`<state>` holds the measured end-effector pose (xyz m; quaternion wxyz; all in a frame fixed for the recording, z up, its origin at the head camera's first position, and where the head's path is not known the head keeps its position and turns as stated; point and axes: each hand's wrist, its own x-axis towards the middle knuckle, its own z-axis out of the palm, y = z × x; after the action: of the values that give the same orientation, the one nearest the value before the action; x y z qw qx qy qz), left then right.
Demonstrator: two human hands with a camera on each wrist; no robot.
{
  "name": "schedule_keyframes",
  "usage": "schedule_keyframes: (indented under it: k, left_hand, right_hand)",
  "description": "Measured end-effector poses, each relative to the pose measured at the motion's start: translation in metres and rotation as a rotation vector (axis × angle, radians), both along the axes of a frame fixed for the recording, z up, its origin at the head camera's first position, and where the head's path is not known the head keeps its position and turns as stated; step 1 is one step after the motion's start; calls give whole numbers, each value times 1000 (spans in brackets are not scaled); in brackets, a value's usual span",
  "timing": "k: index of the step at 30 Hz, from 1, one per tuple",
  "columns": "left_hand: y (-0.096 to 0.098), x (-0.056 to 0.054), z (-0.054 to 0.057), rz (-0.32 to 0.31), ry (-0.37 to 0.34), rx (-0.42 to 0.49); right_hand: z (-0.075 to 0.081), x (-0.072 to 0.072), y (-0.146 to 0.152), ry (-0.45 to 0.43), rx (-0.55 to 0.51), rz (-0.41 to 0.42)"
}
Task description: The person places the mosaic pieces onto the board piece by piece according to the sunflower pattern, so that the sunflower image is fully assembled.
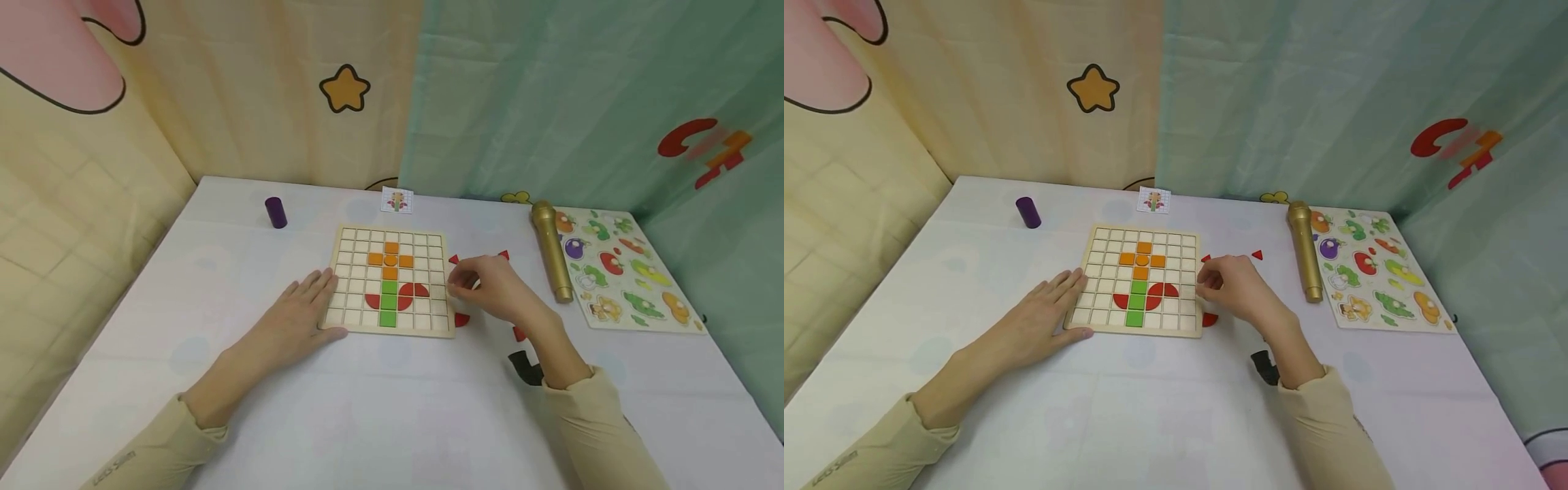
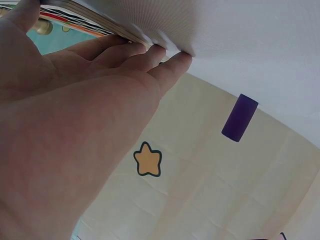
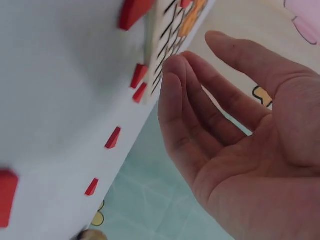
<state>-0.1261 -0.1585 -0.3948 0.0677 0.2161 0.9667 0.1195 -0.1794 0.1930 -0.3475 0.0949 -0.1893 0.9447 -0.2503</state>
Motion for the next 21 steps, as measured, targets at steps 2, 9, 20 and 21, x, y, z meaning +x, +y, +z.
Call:
schedule_keyframes:
  k: [2,9,20,21]
  left_hand:
    - [0,1,1,4,0,2]
    - [-1,2,3,11,-9,-8]
    - [0,3,0,0,7,16]
    - [0,3,0,-3,11,19]
  right_hand:
    - [0,4,5,-12,11,20]
    - [-9,23,13,-96,19,49]
    - [-17,32,12,-22,62,58]
    - [-17,32,13,-18,66,59]
